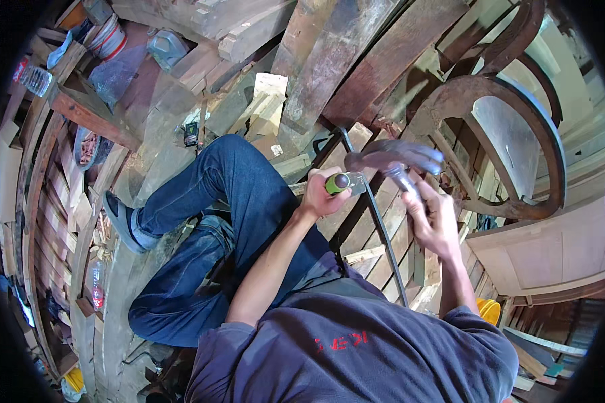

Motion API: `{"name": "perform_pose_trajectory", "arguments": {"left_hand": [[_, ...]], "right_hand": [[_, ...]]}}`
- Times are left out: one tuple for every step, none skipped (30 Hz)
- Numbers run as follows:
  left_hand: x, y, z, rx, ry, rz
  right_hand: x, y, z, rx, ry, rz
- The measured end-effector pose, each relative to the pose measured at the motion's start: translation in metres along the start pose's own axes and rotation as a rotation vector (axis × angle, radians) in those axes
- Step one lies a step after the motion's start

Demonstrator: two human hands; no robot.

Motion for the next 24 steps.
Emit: {"name": "perform_pose_trajectory", "arguments": {"left_hand": [[-0.001,0.002,0.003,0.009,-0.025,-0.035],[0.002,0.003,0.004,0.018,-0.024,-0.040],[0.003,0.002,0.004,0.022,-0.027,-0.054],[0.005,-0.001,0.005,0.025,-0.027,-0.064],[0.007,-0.002,0.005,0.034,0.007,-0.044],[0.007,0.000,0.005,0.042,0.011,-0.044],[0.005,0.001,0.005,0.046,0.009,-0.059],[0.003,0.002,0.004,0.050,0.007,-0.074],[0.002,0.002,0.004,0.078,0.018,-0.024],[-0.004,0.001,0.002,0.044,0.026,-0.023],[-0.006,-0.003,-0.001,0.081,0.058,-0.031],[-0.008,-0.006,-0.005,0.118,0.090,-0.040],[-0.009,-0.005,-0.014,0.091,0.013,-0.097],[-0.008,-0.005,-0.012,0.095,0.012,-0.098],[-0.008,-0.006,-0.005,0.113,0.030,-0.068],[-0.004,-0.007,0.000,0.127,0.048,-0.040],[-0.007,-0.001,0.002,0.043,-0.022,-0.070],[-0.003,0.001,0.003,0.042,-0.023,-0.074],[0.003,0.000,0.004,0.065,0.003,-0.065],[0.007,-0.001,0.004,0.088,0.029,-0.057],[0.007,-0.002,0.003,0.123,0.069,-0.051],[0.007,-0.002,0.004,0.122,0.070,-0.053],[0.006,0.000,0.004,0.104,0.055,-0.052],[0.005,0.001,0.004,0.087,0.039,-0.049]], "right_hand": [[-0.003,-0.012,0.001,0.055,-0.024,0.016],[-0.008,-0.024,0.002,0.111,-0.049,0.033],[-0.022,-0.036,0.002,0.235,-0.135,0.072],[-0.015,-0.040,0.001,0.227,-0.043,0.199],[-0.015,-0.044,0.000,0.250,-0.085,0.212],[-0.013,-0.045,-0.001,0.273,-0.126,0.226],[-0.013,-0.039,-0.004,0.264,-0.151,0.177],[-0.019,-0.028,-0.005,0.230,-0.217,-0.031],[-0.009,-0.005,-0.008,0.076,-0.133,-0.236],[0.002,0.015,-0.011,-0.078,-0.050,-0.438],[0.017,0.021,-0.006,-0.175,0.074,-0.201],[0.017,0.019,-0.006,-0.170,0.070,-0.199],[0.019,0.013,-0.010,-0.139,0.080,-0.194],[0.021,0.008,-0.012,-0.108,0.092,-0.189],[0.022,0.002,-0.007,-0.041,0.091,-0.113],[0.018,-0.006,-0.004,0.017,0.062,-0.133],[0.011,-0.015,-0.003,0.097,0.020,-0.037],[0.002,-0.025,-0.004,0.178,-0.021,0.059],[-0.006,-0.035,-0.004,0.231,-0.028,0.094],[-0.009,-0.039,-0.005,0.260,-0.019,0.188],[-0.013,-0.042,-0.007,0.281,-0.062,0.218],[-0.015,-0.047,-0.009,0.303,-0.104,0.247],[-0.011,-0.045,-0.011,0.332,-0.154,0.209],[-0.015,-0.038,-0.011,0.312,-0.223,0.087]]}}
Point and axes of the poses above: each hand's wrist, its own z-axis towards the middle knuckle, its own y-axis out of the palm, x = y × z, the point moved 9 cm from there along z, towards the middle knuckle
